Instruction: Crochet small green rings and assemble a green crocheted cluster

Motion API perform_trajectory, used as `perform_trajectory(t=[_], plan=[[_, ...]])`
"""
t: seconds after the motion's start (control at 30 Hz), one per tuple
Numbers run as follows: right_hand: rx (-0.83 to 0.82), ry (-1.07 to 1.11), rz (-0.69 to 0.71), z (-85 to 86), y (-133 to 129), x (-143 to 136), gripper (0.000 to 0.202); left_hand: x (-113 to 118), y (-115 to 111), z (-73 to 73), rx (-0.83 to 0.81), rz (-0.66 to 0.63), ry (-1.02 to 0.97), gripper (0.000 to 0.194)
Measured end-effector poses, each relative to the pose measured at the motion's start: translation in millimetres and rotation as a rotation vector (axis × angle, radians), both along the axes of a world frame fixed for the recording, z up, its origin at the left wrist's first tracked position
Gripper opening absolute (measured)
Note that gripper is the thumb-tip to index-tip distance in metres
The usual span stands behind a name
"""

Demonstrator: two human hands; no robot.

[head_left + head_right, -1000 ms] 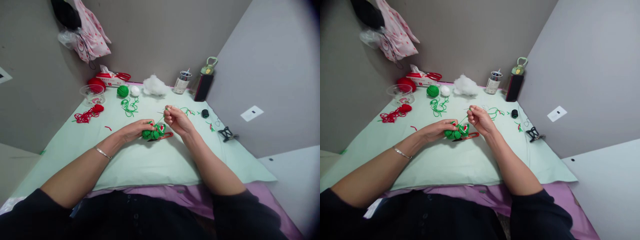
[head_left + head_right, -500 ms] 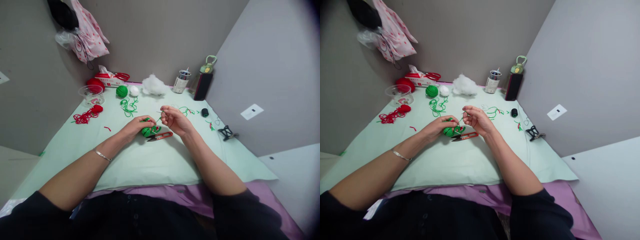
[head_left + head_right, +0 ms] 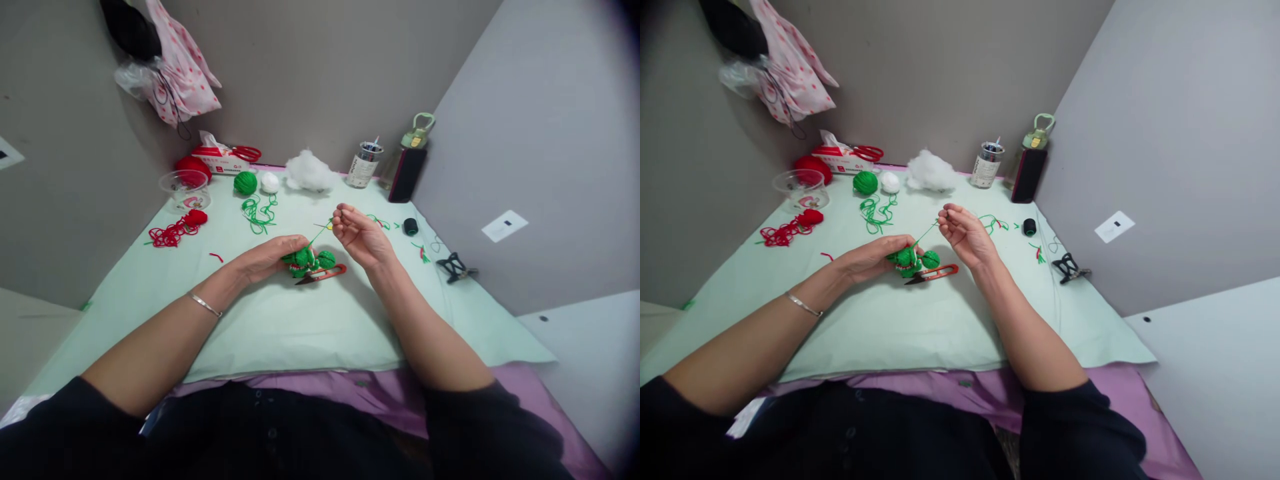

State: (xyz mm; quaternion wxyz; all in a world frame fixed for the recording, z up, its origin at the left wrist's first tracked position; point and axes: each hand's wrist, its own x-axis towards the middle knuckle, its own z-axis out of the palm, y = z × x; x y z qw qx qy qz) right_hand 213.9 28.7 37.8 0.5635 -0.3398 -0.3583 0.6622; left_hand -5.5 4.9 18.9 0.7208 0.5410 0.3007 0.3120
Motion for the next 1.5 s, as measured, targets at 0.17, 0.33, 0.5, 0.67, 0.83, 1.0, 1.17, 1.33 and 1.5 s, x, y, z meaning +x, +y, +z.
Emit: perform_trajectory(t=[0.17, 0.33, 0.5, 0.67, 0.83, 1.0, 1.17, 1.33, 1.5], plan=[[0.052, -0.005, -0.050, -1.3, 4, 4, 0.020, -6, 2, 7.0, -0.005, -0.029, -0.061, 0.052], [0.055, -0.037, -0.074, -2.5, 3, 3, 0.025, -4, 4, 6.6, -0.052, 0.150, -0.133, 0.026], [0.086, -0.097, -0.062, -3.8, -1, -4, 0.034, -1, 8, 2.5, -0.082, 0.237, -0.188, 0.022], [0.177, -0.184, -0.069, -2.7, -9, -12, 0.031, -1, 10, -1.4, -0.091, 0.246, -0.251, 0.022], [0.432, -0.372, -0.177, -2.4, -14, -17, 0.020, 0, 10, -3.2, -0.096, 0.218, -0.272, 0.016], [0.534, -0.510, -0.205, -3.7, -18, -22, 0.014, 0, 11, -4.9, -0.107, 0.204, -0.275, 0.013], [0.574, -0.568, -0.208, -4.4, -22, -23, 0.013, 0, 11, -5.7, -0.118, 0.195, -0.274, 0.014], [0.506, -0.540, -0.165, -7.7, -19, -24, 0.014, 1, 10, -4.3, -0.123, 0.184, -0.274, 0.016], [0.446, -0.595, -0.073, -15.1, -10, -22, 0.015, 1, 10, -4.1, -0.116, 0.180, -0.286, 0.017]])
